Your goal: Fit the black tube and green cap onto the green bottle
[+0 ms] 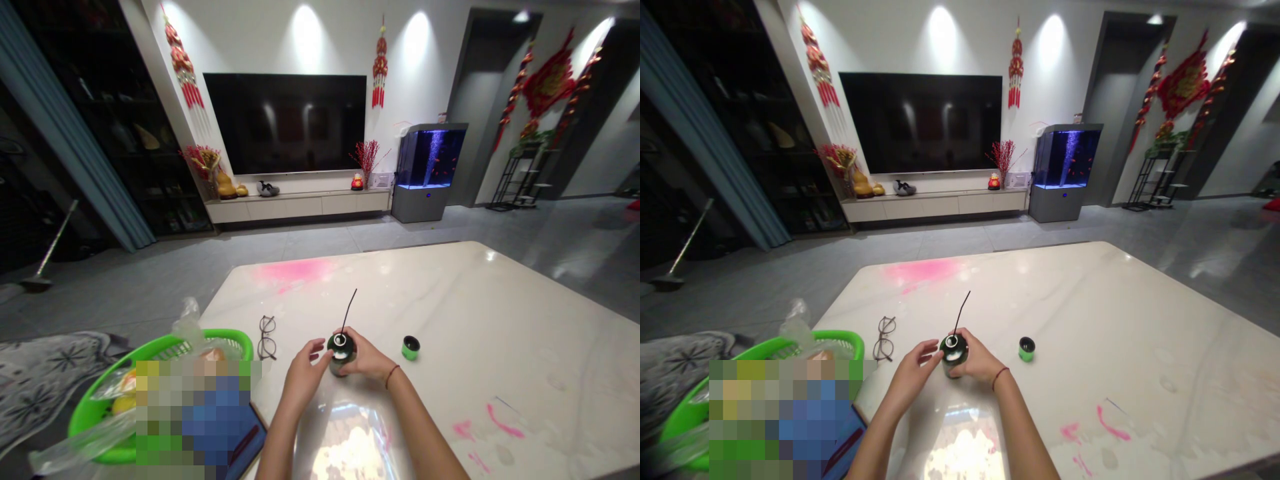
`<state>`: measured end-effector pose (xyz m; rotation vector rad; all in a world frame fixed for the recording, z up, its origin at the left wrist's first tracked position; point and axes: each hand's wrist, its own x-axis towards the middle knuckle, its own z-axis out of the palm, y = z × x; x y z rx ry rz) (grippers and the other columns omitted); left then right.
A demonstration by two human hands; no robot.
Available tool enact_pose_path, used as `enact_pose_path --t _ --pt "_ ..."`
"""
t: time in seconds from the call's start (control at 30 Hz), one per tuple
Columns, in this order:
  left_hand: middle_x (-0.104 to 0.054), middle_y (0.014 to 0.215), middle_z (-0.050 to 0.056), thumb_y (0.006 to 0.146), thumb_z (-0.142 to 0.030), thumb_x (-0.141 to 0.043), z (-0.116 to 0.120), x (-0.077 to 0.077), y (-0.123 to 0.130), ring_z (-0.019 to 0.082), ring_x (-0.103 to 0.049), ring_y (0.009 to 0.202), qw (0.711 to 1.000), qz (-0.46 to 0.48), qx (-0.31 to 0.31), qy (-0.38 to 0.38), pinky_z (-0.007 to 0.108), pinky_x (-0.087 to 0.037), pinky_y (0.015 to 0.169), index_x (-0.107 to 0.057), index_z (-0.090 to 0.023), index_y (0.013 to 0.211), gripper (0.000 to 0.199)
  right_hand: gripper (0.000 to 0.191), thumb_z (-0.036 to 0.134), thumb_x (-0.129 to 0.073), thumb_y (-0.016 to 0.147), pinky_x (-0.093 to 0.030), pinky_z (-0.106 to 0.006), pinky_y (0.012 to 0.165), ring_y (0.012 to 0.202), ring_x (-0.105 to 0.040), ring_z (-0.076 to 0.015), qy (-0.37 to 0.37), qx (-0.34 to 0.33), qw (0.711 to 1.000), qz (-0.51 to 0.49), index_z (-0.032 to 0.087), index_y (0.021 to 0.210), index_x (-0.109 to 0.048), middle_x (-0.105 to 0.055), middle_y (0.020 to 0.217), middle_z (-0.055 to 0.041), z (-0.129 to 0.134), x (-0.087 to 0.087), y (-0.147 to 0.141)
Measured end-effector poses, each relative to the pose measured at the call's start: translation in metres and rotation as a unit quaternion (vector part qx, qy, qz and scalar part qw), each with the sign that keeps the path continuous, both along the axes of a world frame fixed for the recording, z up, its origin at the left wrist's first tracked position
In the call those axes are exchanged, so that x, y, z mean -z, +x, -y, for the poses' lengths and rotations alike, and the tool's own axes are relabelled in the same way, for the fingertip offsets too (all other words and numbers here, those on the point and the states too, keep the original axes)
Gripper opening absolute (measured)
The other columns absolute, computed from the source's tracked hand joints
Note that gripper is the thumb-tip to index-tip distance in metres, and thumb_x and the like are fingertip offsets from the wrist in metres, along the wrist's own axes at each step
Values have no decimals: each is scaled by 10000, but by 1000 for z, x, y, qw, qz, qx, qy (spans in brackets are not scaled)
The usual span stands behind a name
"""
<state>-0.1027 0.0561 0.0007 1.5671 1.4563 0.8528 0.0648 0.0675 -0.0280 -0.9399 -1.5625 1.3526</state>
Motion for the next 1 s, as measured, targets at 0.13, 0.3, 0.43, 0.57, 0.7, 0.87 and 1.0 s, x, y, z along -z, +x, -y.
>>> enact_pose_path --t 0.13,0.3,0.43,0.57,0.7,0.87,1.0 --pt "-619 1074 136 703 -400 -538 -2 0 0 220 -593 958 1000 -8 -12 4 356 -440 863 -566 -127 1030 427 647 121 -700 479 -435 -287 788 897 -548 -157 3 18 1000 6 210 1068 -449 -561 996 -10 -1 2 -4" --pt "-639 1046 123 709 -394 -544 -4 1 0 210 -605 944 1000 -7 -18 7 340 -447 851 -585 -138 996 386 574 120 -684 480 -436 -270 755 850 -547 -151 15 42 999 -11 205 997 -448 -561 927 5 -3 7 -12" --pt "-643 1037 120 712 -382 -543 -3 2 0 213 -602 945 1000 -7 -17 5 339 -446 848 -597 -141 973 359 529 128 -656 502 -435 -248 698 767 -539 -129 28 84 995 -49 211 961 -407 -534 865 23 -8 17 -20" --pt "-647 1028 111 716 -369 -536 -1 -2 -1 210 -607 934 999 -9 -41 2 332 -449 840 -600 -145 972 346 545 162 -671 497 -439 -256 713 774 -538 -135 43 146 988 -35 216 952 -377 -520 861 23 -14 28 -27" --pt "-647 1032 99 724 -388 -520 2 -7 -2 204 -604 943 999 -9 -48 10 320 -447 843 -601 -156 962 341 571 209 -685 512 -444 -273 743 789 -534 -144 61 227 972 -4 211 976 -352 -517 868 11 -21 35 -36" --pt "-647 1026 104 736 -381 -501 4 -14 0 206 -598 948 999 -3 -42 11 329 -439 860 -595 -148 966 341 548 229 -679 532 -454 -277 728 771 -542 -151 80 274 958 4 202 983 -367 -538 863 -2 -32 41 -48" --pt "-654 1017 92 742 -391 -493 7 -20 1 201 -597 955 999 14 -32 21 328 -427 884 -599 -158 950 331 538 224 -665 543 -458 -296 757 827 -554 -169 92 314 945 -2 197 1005 -391 -555 889 -18 -48 44 -55"
